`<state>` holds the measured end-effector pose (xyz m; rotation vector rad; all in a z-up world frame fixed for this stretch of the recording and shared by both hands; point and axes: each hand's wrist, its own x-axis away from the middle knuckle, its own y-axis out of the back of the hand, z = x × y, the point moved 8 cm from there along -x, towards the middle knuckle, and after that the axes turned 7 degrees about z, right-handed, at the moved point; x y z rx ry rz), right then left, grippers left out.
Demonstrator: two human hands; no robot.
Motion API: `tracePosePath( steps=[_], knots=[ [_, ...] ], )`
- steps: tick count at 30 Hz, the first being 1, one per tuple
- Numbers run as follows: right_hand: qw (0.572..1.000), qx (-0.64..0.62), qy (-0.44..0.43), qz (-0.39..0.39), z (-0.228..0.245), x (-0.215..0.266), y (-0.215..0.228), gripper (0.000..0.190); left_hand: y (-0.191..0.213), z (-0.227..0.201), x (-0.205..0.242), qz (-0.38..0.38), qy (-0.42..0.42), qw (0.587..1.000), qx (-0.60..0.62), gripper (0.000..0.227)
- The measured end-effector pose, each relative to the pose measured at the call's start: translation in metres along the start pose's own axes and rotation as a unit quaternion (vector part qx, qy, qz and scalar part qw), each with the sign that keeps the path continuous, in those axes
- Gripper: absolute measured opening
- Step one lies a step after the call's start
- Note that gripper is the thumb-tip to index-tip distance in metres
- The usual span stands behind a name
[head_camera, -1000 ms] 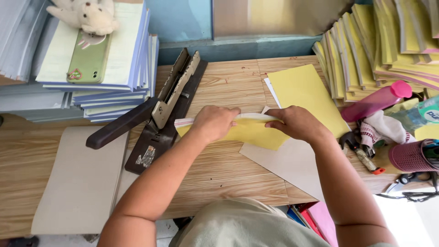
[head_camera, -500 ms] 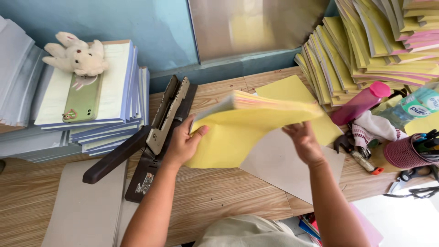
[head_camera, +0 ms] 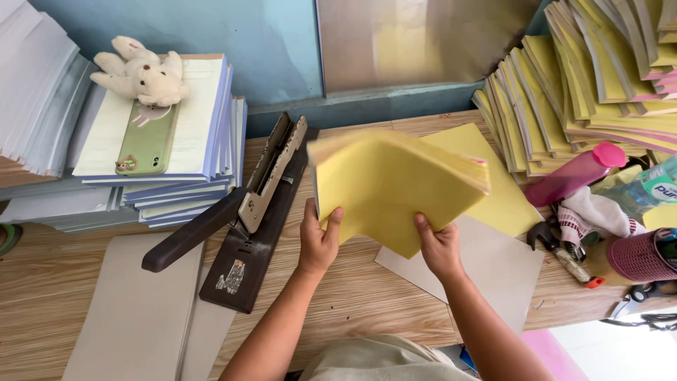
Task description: The person inserts a stack of white pages into a yellow cover, folds the cover over the pages, and repeatedly flips through the assembled notebook to check alignment. The person handles multiple notebooks and stacks of paper on a wooden table.
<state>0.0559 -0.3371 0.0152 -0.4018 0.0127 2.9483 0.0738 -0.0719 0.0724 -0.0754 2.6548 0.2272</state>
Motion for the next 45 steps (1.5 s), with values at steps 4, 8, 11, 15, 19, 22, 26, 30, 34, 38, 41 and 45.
tracePosePath(
  steps=[4, 8, 11, 15, 19, 22, 26, 30, 34, 38, 41, 45],
  knots=[
    [0.999, 0.012, -0.006, 0.045, 0.020, -0.003, -0.019, 0.020, -0.001, 0.001, -0.004, -0.018, -0.029, 0.999, 0.001, 0.023],
    [0.999, -0.002, 0.018, 0.035, 0.009, -0.007, -0.006, 0.017, 0.005, -0.007, -0.012, -0.010, -0.055, 0.998, 0.005, 0.018],
    [0.997, -0.016, 0.050, 0.059, 0.019, -0.011, 0.005, 0.013, 0.016, -0.029, -0.019, 0.001, -0.087, 0.995, 0.047, 0.024],
    [0.991, -0.061, 0.068, 0.101, 0.035, -0.014, -0.003, 0.017, 0.038, -0.074, -0.038, 0.052, -0.103, 0.985, 0.130, 0.032],
    [0.992, -0.012, 0.083, 0.096, 0.042, -0.013, 0.000, 0.015, 0.016, -0.038, -0.029, 0.038, -0.113, 0.985, 0.127, 0.023],
    [0.993, -0.002, 0.094, 0.076, 0.050, -0.019, 0.013, 0.028, 0.023, -0.056, -0.029, 0.025, -0.140, 0.984, 0.107, 0.023],
    [0.985, -0.010, 0.144, 0.096, 0.090, -0.025, 0.001, 0.040, 0.022, -0.060, -0.032, 0.025, -0.133, 0.987, 0.089, 0.023],
    [0.982, 0.030, 0.171, 0.067, 0.095, -0.025, -0.004, 0.043, 0.023, -0.065, -0.034, -0.005, -0.149, 0.988, 0.039, 0.020],
    [0.978, 0.031, 0.196, 0.070, 0.096, -0.021, -0.002, 0.042, 0.025, -0.060, -0.028, 0.000, -0.141, 0.989, 0.042, 0.020],
    [0.958, -0.006, 0.274, 0.081, 0.119, -0.011, -0.011, 0.068, 0.021, -0.072, -0.029, 0.035, -0.145, 0.981, 0.124, 0.045],
    [0.954, -0.020, 0.289, 0.076, 0.124, -0.007, -0.011, 0.078, 0.024, -0.065, -0.030, 0.043, -0.117, 0.982, 0.145, 0.049],
    [0.954, 0.026, 0.296, 0.034, 0.127, -0.004, -0.001, 0.073, 0.026, -0.041, -0.029, 0.032, -0.088, 0.984, 0.152, 0.032]
  ],
)
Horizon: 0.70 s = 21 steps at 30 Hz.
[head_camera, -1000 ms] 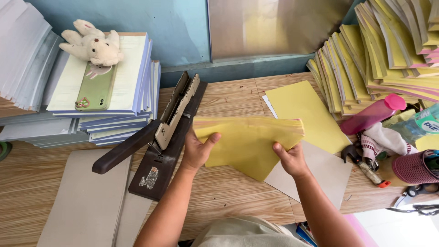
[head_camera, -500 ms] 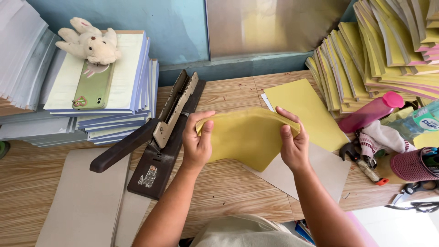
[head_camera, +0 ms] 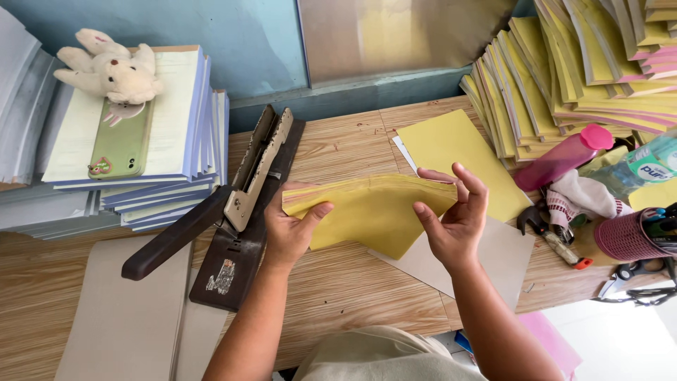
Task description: The person inserts a stack of white pages into a yellow cover, folds the cover over the pages, and repeatedly flips through the assembled notebook to check alignment. The person handles multiple notebooks and stacks of paper on a wooden table.
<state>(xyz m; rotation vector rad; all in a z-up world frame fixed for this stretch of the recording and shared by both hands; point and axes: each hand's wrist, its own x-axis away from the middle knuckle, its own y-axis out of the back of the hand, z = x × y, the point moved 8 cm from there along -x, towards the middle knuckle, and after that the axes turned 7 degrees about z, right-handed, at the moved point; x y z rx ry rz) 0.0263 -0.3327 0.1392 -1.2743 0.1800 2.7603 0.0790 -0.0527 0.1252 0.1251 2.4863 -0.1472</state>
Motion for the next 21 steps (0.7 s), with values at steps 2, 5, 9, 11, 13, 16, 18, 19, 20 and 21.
tracePosePath(
  steps=[2, 5, 9, 11, 13, 16, 18, 19, 20, 21],
  knots=[
    [0.999, 0.046, 0.001, -0.012, 0.010, 0.000, 0.001, 0.062, -0.002, -0.002, -0.001, 0.000, -0.006, 1.000, 0.005, 0.031],
    [0.991, 0.130, 0.021, -0.029, 0.028, -0.006, 0.003, 0.044, -0.002, -0.002, -0.002, -0.002, -0.016, 1.000, 0.011, 0.028],
    [0.945, 0.310, 0.088, -0.049, 0.047, 0.001, 0.008, 0.035, -0.003, -0.002, -0.001, -0.012, -0.041, 0.999, 0.002, 0.027],
    [0.924, 0.355, 0.124, -0.066, 0.055, 0.011, 0.008, 0.029, -0.004, -0.002, 0.000, -0.010, -0.042, 0.999, 0.000, 0.027],
    [0.900, 0.399, 0.158, -0.081, 0.062, 0.021, 0.007, 0.022, -0.004, 0.002, 0.001, -0.008, -0.041, 0.999, -0.003, 0.028],
    [0.895, 0.401, 0.171, -0.092, 0.062, 0.032, 0.008, 0.019, -0.001, 0.009, 0.005, 0.005, -0.058, 0.998, 0.025, 0.029],
    [0.903, 0.382, 0.171, -0.096, 0.059, 0.035, 0.009, 0.020, 0.003, 0.013, 0.006, 0.013, -0.070, 0.997, 0.024, 0.030],
    [0.902, 0.385, 0.169, -0.098, 0.060, 0.034, 0.009, 0.020, 0.002, 0.014, 0.007, 0.016, -0.068, 0.997, 0.026, 0.030],
    [0.918, 0.355, 0.152, -0.094, 0.059, 0.032, 0.010, 0.022, 0.002, 0.015, 0.008, 0.020, -0.072, 0.997, 0.024, 0.030],
    [0.932, 0.325, 0.134, -0.090, 0.058, 0.030, 0.011, 0.024, 0.002, 0.015, 0.009, 0.024, -0.075, 0.997, 0.022, 0.030]
  ],
)
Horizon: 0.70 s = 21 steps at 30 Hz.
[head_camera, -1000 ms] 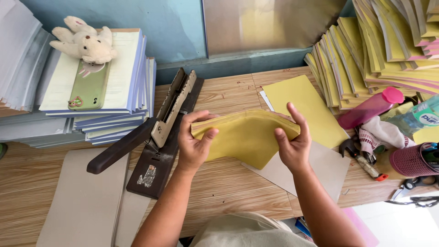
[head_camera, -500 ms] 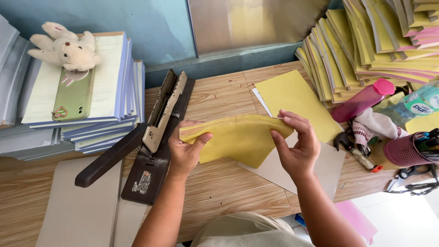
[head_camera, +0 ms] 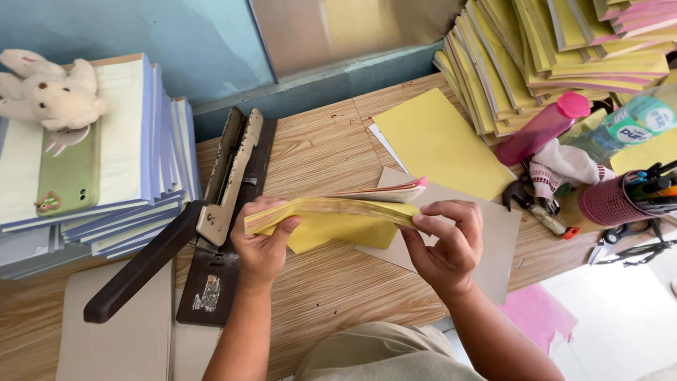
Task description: The person inserts a stack of white pages into a yellow cover, folds the cover over the pages, and repeatedly flips through the assembled notebook to check alignment. The person handles multiple notebooks and stacks of paper on a wooden table.
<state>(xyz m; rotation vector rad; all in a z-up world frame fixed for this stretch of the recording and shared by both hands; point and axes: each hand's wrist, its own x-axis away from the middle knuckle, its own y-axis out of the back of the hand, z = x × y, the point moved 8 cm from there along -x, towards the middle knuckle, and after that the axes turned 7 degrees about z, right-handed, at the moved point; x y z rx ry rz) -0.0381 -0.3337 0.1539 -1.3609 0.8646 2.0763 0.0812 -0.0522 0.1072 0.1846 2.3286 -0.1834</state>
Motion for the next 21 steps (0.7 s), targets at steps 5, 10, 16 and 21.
tracePosePath(
  steps=[5, 10, 16, 21],
  knots=[
    [0.981, -0.166, -0.096, 0.026, -0.020, 0.002, -0.004, 0.050, 0.004, 0.003, 0.002, -0.003, 0.009, 1.000, 0.005, 0.031],
    [0.960, -0.210, -0.181, 0.044, -0.037, 0.017, -0.011, 0.068, 0.008, 0.005, 0.003, -0.005, 0.018, 1.000, -0.009, 0.030],
    [0.942, -0.238, -0.231, 0.050, -0.039, 0.022, -0.017, 0.069, 0.010, 0.005, 0.004, -0.008, 0.014, 1.000, -0.012, 0.030],
    [0.954, -0.210, -0.215, 0.020, -0.041, 0.033, -0.010, 0.072, 0.009, 0.000, 0.002, -0.014, 0.016, 1.000, -0.013, 0.029]
  ],
)
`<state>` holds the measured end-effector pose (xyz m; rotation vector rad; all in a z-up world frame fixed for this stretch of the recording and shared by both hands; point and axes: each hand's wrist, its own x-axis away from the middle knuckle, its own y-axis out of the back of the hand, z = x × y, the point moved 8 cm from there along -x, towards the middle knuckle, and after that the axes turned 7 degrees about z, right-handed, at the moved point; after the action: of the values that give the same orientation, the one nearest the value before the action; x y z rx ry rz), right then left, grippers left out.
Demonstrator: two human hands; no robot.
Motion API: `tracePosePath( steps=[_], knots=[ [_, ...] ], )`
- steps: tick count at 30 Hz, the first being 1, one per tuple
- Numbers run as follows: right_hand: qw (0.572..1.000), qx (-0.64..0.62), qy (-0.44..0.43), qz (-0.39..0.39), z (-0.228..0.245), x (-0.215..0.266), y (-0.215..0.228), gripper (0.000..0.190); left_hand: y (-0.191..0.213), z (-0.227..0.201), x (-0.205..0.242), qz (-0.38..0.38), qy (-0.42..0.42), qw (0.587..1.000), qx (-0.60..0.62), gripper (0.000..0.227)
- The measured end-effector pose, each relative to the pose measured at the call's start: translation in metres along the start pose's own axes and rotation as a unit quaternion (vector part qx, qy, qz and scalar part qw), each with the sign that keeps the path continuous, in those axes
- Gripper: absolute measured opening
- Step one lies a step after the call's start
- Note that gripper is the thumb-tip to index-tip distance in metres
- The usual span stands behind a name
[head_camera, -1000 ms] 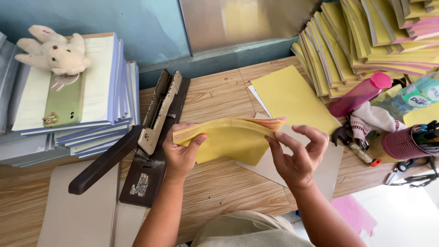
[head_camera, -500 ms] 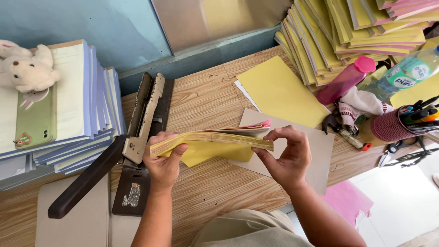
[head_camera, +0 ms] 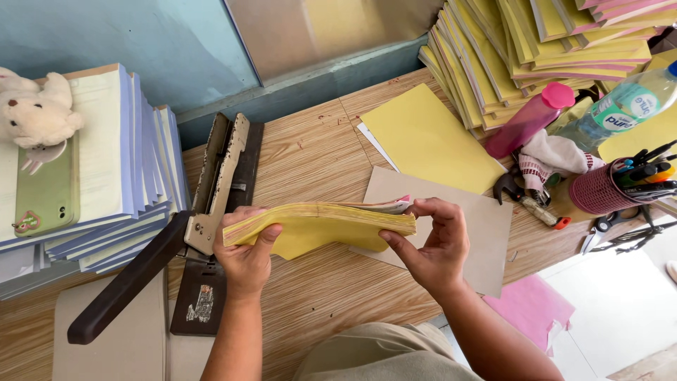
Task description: The person inserts a stack of white pages into a yellow cover, folds the cover over the pages, and repeatedly flips through the assembled notebook to check alignment. The person handles multiple notebooks and stacks of paper on a wooden table.
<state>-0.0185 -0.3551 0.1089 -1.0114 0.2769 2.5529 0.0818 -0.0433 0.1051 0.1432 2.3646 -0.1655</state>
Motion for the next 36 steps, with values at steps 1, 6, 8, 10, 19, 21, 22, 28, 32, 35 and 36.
tracePosePath(
  steps=[1, 6, 8, 10, 19, 21, 22, 28, 32, 35, 36],
  knots=[
    [1.000, 0.000, 0.000, -0.001, 0.001, -0.001, 0.000, 0.072, 0.000, 0.001, 0.000, 0.001, 0.000, 1.000, 0.000, 0.029],
    [1.000, -0.004, 0.000, 0.019, 0.018, -0.012, -0.008, 0.067, 0.000, 0.002, 0.000, 0.003, -0.001, 1.000, 0.001, 0.030],
    [1.000, -0.003, -0.003, 0.020, 0.021, -0.015, -0.009, 0.067, 0.000, 0.002, 0.000, 0.002, 0.000, 1.000, -0.003, 0.031],
    [1.000, -0.003, -0.005, 0.022, 0.023, -0.016, -0.009, 0.067, 0.000, 0.002, 0.000, 0.001, 0.000, 1.000, -0.007, 0.031],
    [0.998, -0.001, -0.026, 0.049, 0.026, -0.025, -0.011, 0.061, -0.001, 0.000, 0.000, -0.001, -0.001, 1.000, -0.012, 0.030],
    [0.999, 0.020, -0.012, 0.044, 0.031, -0.028, -0.010, 0.053, -0.002, 0.000, -0.001, -0.001, 0.000, 1.000, -0.009, 0.030],
    [0.999, 0.019, -0.012, 0.045, 0.033, -0.030, -0.011, 0.053, -0.001, 0.001, 0.000, -0.001, 0.000, 1.000, -0.009, 0.030],
    [0.997, 0.068, 0.020, 0.040, 0.055, -0.034, -0.014, 0.040, -0.001, 0.001, 0.000, 0.002, -0.005, 1.000, -0.015, 0.030],
    [0.997, 0.050, 0.009, 0.063, 0.061, -0.038, -0.017, 0.037, 0.000, 0.001, 0.000, 0.003, -0.003, 1.000, -0.016, 0.030],
    [0.996, -0.005, -0.036, 0.087, 0.051, -0.033, -0.020, 0.039, 0.000, -0.001, 0.000, 0.000, -0.001, 1.000, -0.015, 0.029],
    [0.992, -0.043, -0.069, 0.094, 0.044, -0.031, -0.021, 0.041, -0.001, -0.002, -0.001, -0.002, -0.001, 1.000, -0.015, 0.029]
  ],
)
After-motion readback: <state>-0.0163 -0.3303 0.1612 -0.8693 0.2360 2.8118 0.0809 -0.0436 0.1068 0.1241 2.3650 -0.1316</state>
